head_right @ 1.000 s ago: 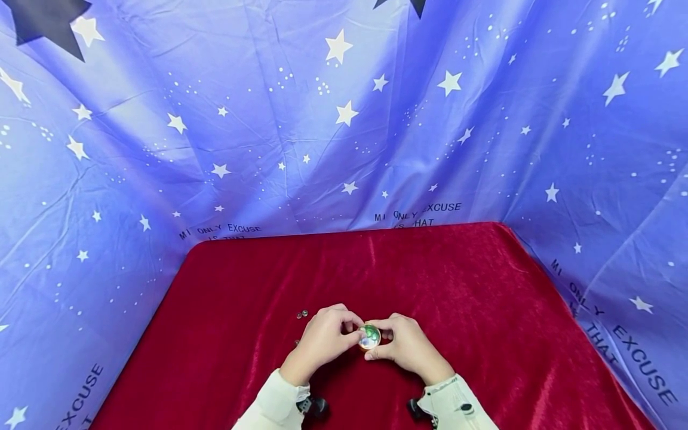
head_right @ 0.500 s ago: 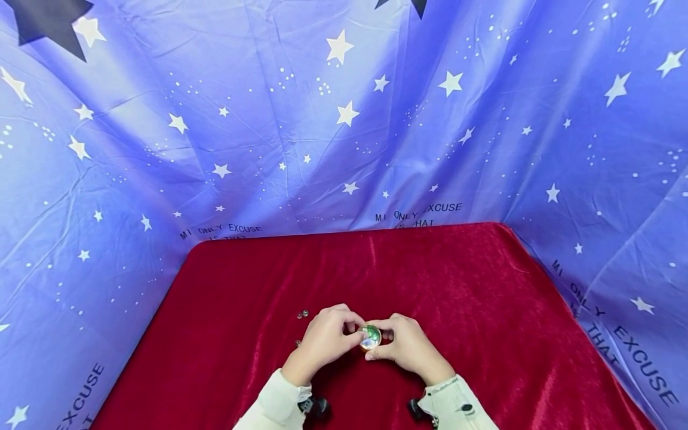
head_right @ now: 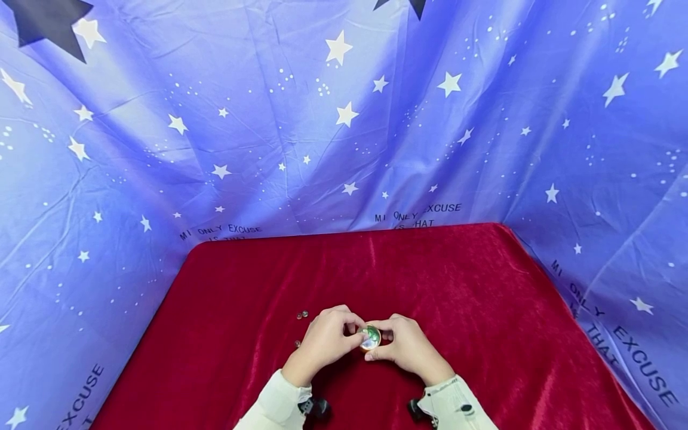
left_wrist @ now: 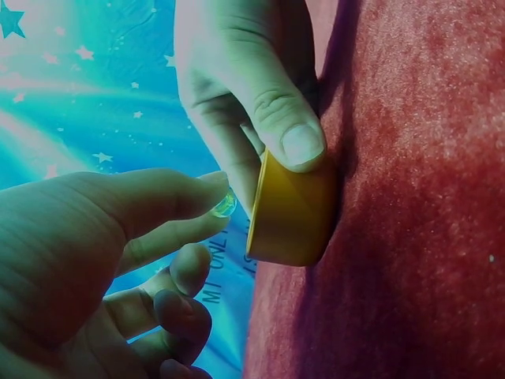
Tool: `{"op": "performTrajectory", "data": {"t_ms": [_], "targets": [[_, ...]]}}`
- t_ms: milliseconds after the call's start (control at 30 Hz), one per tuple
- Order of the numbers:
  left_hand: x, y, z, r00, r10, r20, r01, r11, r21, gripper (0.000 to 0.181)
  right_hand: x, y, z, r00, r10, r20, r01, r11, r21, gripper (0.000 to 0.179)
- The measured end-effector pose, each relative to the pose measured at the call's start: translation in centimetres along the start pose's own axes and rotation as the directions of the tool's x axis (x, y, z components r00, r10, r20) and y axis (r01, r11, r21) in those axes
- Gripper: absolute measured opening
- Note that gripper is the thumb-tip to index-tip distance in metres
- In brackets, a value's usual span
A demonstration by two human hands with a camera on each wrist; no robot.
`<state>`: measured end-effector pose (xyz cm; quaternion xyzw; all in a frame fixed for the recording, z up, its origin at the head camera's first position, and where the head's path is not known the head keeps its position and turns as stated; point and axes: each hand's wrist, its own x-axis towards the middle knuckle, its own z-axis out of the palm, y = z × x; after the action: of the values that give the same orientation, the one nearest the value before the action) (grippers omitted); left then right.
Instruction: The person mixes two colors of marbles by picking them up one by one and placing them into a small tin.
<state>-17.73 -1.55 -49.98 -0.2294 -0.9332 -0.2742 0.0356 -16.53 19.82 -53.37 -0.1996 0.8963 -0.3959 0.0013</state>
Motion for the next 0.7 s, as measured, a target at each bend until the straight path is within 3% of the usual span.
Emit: {"op": "performTrajectory", "data": {"t_ms": [700], "targets": [[-0.23, -0.31, -0.22, 1.000, 0.002, -0.020, -0.002, 1.000, 0.015, 0.009, -0.10, 0.08, 0.07, 0.999, 0.034, 0.002, -0.034, 0.999, -0.006, 0.057]]}}
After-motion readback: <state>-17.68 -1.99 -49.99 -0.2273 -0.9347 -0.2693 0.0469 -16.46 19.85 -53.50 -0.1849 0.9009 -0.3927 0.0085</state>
